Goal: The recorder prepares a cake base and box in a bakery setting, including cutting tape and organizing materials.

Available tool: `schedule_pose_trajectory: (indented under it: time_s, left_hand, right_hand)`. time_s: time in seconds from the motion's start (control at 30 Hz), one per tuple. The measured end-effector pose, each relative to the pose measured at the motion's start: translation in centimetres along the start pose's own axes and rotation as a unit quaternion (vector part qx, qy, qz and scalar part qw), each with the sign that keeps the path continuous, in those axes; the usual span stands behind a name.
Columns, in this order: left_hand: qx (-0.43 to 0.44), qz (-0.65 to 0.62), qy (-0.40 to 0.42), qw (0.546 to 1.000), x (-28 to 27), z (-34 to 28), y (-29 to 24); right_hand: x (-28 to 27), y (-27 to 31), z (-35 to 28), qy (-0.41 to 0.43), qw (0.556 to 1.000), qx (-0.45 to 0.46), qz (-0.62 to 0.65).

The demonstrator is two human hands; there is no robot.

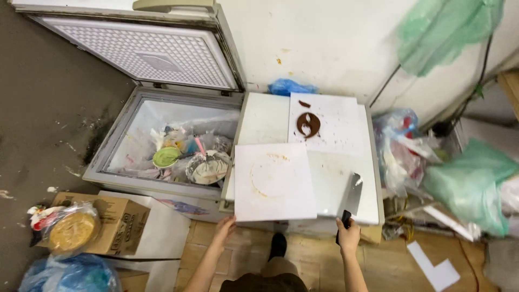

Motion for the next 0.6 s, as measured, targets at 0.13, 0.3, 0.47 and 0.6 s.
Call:
schedule_pose_trajectory:
  time_s: [0.13, 0.3, 0.47, 0.6]
  left_hand:
    - [-0.042, -0.085, 0.081, 0.992, 3.7, -0.8, -2.7]
    - [-0.014, -0.027, 0.058, 0.998, 4.6, -8.8, -12.2]
    - [0.099, -0.06, 0.046, 0.992, 3.9, -9.5, -15.6]
    - [0.21, 0.107, 0.091, 0.968, 8.2, -10.2, -29.3]
  right_hand:
    - [1.7, -2.9, 7.1, 0.005, 0.998, -0.009, -0.062]
    - [2.1, 2.6, 7.4, -0.047, 0.977, -0.142, -0.153]
    - [9.2, 2.4, 6.0, 0.305, 0.846, 0.238, 0.367]
    - [5.7, 14.6, 9.6, 0.289, 0.898, 0.108, 0.315]
Point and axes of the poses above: each hand's wrist, its own z-axis towards the middle knuckle, its own x-axis out of the palm, y = z × x, the point moved 7 cm from there along z, towards the middle knuckle, and after that the axes turned 1 degree about -z, right-handed, at the moved point
